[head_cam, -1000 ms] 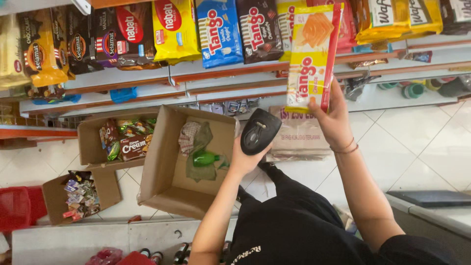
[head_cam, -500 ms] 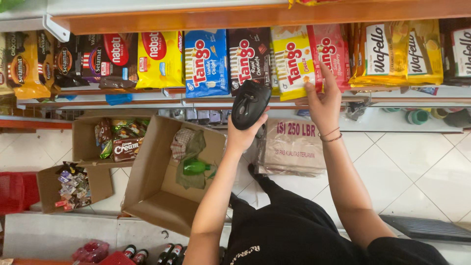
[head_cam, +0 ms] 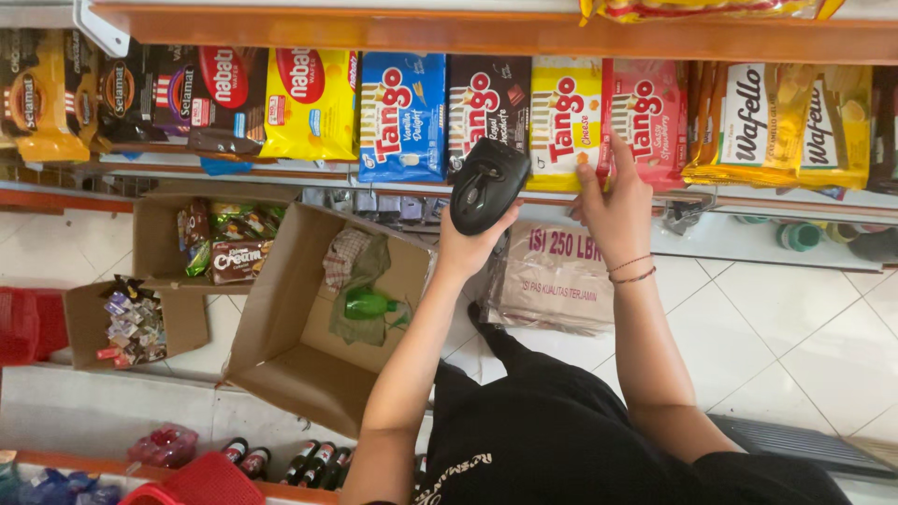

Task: The person scans various snack packages with a handheld scanner and places them onto grocery store shelves, then moves a red plastic crate and a cardboard box to organize more items.

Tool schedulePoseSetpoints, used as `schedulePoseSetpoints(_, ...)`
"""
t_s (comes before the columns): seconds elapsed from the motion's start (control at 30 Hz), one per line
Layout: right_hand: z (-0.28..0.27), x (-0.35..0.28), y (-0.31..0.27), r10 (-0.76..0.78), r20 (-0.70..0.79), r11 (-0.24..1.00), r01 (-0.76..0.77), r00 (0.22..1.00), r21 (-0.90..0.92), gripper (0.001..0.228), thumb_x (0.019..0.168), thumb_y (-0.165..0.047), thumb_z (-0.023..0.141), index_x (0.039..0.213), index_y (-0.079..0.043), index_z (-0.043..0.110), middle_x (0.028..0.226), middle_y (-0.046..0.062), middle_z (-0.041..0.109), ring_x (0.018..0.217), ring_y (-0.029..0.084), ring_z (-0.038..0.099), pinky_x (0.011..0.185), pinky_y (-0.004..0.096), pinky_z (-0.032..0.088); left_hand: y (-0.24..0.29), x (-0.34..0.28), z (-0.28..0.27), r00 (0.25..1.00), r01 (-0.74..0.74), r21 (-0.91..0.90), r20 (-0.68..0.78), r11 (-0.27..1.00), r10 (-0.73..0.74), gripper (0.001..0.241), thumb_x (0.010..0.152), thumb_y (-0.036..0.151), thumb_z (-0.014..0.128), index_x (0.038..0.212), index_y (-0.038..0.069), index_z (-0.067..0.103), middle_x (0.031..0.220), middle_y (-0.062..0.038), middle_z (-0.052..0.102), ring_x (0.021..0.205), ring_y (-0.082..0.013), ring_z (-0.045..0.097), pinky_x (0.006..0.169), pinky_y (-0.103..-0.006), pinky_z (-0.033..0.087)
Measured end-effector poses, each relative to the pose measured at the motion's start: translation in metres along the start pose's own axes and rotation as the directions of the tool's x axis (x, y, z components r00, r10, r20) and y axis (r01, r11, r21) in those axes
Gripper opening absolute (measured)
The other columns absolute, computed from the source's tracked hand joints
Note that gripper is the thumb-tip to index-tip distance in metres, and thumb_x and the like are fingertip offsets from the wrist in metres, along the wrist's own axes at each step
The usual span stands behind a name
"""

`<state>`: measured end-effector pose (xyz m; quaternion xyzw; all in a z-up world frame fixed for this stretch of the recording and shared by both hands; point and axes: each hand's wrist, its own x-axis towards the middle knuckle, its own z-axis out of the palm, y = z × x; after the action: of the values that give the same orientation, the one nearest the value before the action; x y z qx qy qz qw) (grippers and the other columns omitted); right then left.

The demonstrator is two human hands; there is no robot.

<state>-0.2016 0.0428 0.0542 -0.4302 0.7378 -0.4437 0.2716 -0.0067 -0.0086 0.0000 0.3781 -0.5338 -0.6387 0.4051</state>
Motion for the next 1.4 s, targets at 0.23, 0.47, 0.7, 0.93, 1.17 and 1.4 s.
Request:
schedulePoseSetpoints(0.23, -0.026, -0.019, 0.007, -0.294, -0.011, 0.864, 0.261, 0.956, -0.432, 0.042, 0.104, -0.014, 0.072, 0.141, 0.0, 0.06, 0.062, 0.011, 0.064, 0.055, 0.024, 0.064, 0.058, 0.034, 0.047, 0.0, -0.069, -0.012, 0.995, -0.062, 0.16, -0.062, 0.985, 0.073, 0.03, 0.082, 0.01, 0.087, 0.107, 0.0, 0.074, 0.101, -0.008, 0.08, 0.09, -0.013, 0.076, 0.083, -0.0293, 0.059)
schedulePoseSetpoints(0.47, -0.002, -0.068, 0.028, -0.196, 0.147, 0.979, 0.201, 0.97, -0.019, 0.03, 0.104, -0.004, 0.068, 0.133, -0.002, 0.062, 0.075, 0.006, 0.069, 0.068, 0.007, 0.067, 0.064, 0.024, 0.053, -0.051, -0.192, -0.055, 0.965, 0.077, 0.211, -0.261, 0.974, -0.019, 0.035, 0.079, 0.01, 0.085, 0.11, 0.0, 0.072, 0.1, -0.008, 0.079, 0.09, -0.011, 0.072, 0.085, -0.0292, 0.058)
schedulePoseSetpoints(0.7, 0.108, -0.11, 0.026, -0.288, 0.586, 0.945, 0.323, 0.757, 0.048, 0.025, 0.099, -0.005, 0.068, 0.124, -0.003, 0.066, 0.077, 0.003, 0.07, 0.069, 0.007, 0.069, 0.065, 0.024, 0.054, -0.102, -0.309, -0.069, 0.711, 0.242, 0.042, -0.688, 0.969, -0.148, 0.033, 0.08, 0.012, 0.086, 0.108, 0.0, 0.073, 0.1, -0.008, 0.079, 0.09, -0.0123, 0.071, 0.086, -0.0299, 0.057)
schedulePoseSetpoints(0.93, 0.252, -0.156, 0.037, -0.207, 0.803, 0.934, 0.357, 0.558, -0.007, 0.027, 0.094, -0.011, 0.071, 0.121, -0.007, 0.069, 0.069, 0.008, 0.067, 0.057, 0.014, 0.063, 0.058, 0.031, 0.051, -0.137, -0.36, -0.133, 0.562, 0.313, 0.014, -0.808, 0.95, -0.173, 0.027, 0.081, 0.009, 0.086, 0.103, -0.002, 0.074, 0.095, -0.007, 0.079, 0.084, -0.0157, 0.073, 0.081, -0.0307, 0.059)
schedulePoseSetpoints(1.17, 0.425, -0.198, 0.117, -0.013, 0.869, 0.656, 0.66, 0.495, -0.367, 0.041, 0.087, -0.029, 0.069, 0.126, -0.015, 0.067, 0.087, 0.016, 0.074, 0.081, 0.041, 0.071, 0.071, 0.052, 0.058, -0.203, -0.312, -0.241, 0.351, 0.036, -0.598, -0.742, 0.8, -0.571, 0.023, 0.081, 0.006, 0.082, 0.101, 0.001, 0.071, 0.087, -0.007, 0.072, 0.067, -0.016, 0.068, 0.061, -0.0297, 0.055)
schedulePoseSetpoints(1.4, 0.511, -0.207, 0.27, 0.471, 0.762, 0.55, 0.527, 0.445, -0.648, 0.044, 0.086, -0.03, 0.071, 0.127, -0.014, 0.066, 0.12, 0.023, 0.068, 0.11, 0.043, 0.065, 0.092, 0.052, 0.053, -0.335, -0.262, -0.32, 0.293, -0.054, -0.803, -0.581, 0.594, -0.759, 0.022, 0.08, 0.01, 0.075, 0.101, 0.006, 0.067, 0.08, -0.006, 0.068, 0.064, -0.0171, 0.067, 0.055, -0.0309, 0.052)
